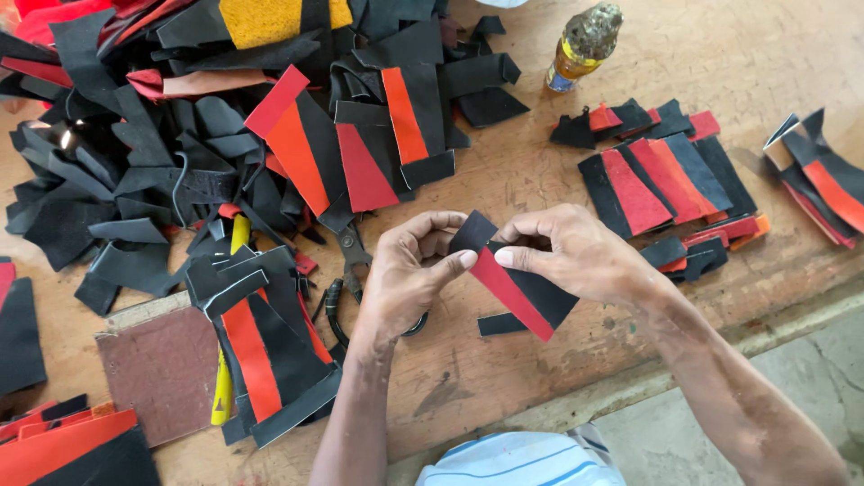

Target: The person assembles red and black rubber shoe parts by hand, aligning and pressing pieces together. They repeatedly pick up parts, fold edges, and stack completed units on the table.

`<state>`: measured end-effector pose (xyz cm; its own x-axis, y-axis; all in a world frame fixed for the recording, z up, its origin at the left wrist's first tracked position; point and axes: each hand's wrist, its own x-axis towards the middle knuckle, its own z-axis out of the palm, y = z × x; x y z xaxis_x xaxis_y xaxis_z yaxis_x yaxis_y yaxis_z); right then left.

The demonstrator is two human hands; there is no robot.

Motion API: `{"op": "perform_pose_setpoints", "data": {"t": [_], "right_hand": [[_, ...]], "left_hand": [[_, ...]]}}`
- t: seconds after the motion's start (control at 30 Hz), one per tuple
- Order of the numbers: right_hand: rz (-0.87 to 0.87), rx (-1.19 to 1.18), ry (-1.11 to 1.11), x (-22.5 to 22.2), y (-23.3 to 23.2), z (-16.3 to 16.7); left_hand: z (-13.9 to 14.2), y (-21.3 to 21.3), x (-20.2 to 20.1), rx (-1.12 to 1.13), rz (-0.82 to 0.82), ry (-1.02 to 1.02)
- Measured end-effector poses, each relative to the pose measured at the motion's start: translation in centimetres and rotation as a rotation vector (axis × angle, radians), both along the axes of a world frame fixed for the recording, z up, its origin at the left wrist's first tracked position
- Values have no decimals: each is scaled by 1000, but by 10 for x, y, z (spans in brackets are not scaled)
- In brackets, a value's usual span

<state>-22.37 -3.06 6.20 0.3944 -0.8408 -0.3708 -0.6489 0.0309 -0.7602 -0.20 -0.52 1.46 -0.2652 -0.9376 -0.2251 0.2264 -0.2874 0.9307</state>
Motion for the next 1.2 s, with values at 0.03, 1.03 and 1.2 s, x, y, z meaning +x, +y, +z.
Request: {"op": "perform_pose_setpoints", "data": {"t": [0.03, 1.03, 1.2], "right_hand": [[8, -8, 8, 1, 0, 2], [-72, -35, -21, 4, 9, -7], [-98, -33, -104, 3, 13, -10]], "left_hand": [[0, 1, -1, -1, 6, -1], [-6, 1, -28, -45, 128, -130], [-9, 2, -21, 54, 125, -33]]}}
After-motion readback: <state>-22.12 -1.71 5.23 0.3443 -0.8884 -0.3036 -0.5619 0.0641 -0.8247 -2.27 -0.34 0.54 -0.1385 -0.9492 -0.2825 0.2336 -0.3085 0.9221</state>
